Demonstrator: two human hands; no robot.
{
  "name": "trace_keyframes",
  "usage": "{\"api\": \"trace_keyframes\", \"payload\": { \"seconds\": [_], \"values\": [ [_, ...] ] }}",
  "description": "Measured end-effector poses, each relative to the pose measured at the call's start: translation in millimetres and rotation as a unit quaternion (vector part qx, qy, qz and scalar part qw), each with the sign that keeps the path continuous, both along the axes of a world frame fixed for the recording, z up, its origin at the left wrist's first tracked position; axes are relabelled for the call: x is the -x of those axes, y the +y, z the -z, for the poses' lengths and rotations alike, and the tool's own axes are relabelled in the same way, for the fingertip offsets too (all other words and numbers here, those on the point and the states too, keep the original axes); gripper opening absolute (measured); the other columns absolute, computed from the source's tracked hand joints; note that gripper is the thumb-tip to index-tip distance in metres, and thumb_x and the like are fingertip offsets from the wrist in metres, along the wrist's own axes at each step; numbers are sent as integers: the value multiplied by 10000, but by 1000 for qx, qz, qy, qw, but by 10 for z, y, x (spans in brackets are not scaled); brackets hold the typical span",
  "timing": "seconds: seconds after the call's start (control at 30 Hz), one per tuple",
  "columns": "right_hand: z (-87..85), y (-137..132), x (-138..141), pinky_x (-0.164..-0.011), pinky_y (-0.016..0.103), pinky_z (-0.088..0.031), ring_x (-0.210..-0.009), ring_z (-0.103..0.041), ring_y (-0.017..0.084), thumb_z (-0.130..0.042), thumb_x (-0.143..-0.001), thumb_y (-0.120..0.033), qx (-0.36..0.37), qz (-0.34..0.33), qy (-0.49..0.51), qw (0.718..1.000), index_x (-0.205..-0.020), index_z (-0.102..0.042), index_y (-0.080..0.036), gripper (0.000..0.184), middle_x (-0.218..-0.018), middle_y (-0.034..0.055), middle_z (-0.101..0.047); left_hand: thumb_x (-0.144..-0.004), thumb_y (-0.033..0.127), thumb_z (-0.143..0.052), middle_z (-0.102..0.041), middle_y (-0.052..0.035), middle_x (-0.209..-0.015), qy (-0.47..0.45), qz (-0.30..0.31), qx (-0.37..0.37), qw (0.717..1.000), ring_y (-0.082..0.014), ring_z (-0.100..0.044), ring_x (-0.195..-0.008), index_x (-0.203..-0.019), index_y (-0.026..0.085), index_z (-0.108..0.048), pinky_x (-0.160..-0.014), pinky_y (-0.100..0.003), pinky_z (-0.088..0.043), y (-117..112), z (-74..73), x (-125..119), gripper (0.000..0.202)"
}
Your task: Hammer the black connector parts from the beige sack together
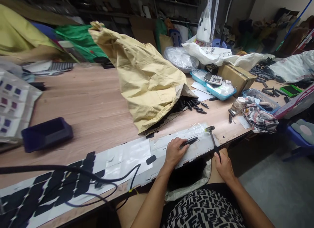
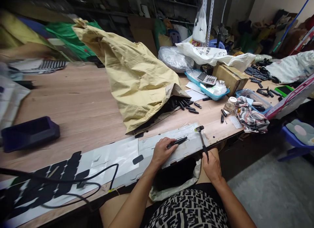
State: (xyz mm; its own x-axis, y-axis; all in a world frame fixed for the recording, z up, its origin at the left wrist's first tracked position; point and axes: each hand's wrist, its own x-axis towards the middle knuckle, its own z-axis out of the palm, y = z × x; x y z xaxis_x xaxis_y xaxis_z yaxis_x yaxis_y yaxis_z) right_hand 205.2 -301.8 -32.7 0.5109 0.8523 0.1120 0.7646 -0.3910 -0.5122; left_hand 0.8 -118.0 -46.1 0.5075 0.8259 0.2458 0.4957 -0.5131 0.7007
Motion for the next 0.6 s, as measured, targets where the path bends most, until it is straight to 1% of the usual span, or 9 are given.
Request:
{"api": "trace_keyframes", "payload": {
  "seconds": [0.17,0.23,0.33,0.5,0.6],
  "values": [
    [-145,-24,243,-609,257,-398,-667,-646,192,-376,-1012,-395,-10,-77,20,997,-903,-628,-199,337,-734,57,-685,-832,285,-683,-669,-21,-869,-3,-4,19,1000,-215,-590,-867,-976,250,-731,-838,-371,-460,6,-24,3,156],
    [-191,-25,306,-610,252,-397,-669,-652,189,-371,-1015,-389,-16,-93,18,995,-934,-637,-192,341,-734,58,-687,-829,286,-681,-670,-21,-867,-6,-3,26,1000,-214,-589,-868,-974,253,-733,-837,-373,-459,9,-30,5,157],
    [-207,-34,338,-604,250,-383,-673,-654,187,-370,-1016,-387,-11,-98,5,995,-940,-643,-188,346,-732,59,-686,-826,288,-677,-673,-23,-873,-10,1,34,999,-214,-590,-872,-974,258,-734,-837,-375,-457,11,-32,9,162],
    [-168,-48,325,-565,259,-334,-614,-623,182,-383,-1005,-394,38,-99,-11,994,-842,-614,-196,345,-674,46,-655,-824,286,-675,-671,-27,-880,-10,0,39,999,-215,-583,-879,-980,256,-733,-850,-381,-449,12,-31,11,169],
    [-207,-29,341,-583,259,-340,-644,-628,186,-369,-1011,-399,47,-94,6,994,-866,-609,-203,342,-697,49,-665,-824,288,-675,-666,-27,-871,-10,1,41,999,-217,-583,-877,-977,256,-735,-846,-382,-449,14,-31,13,168]
  ]
}}
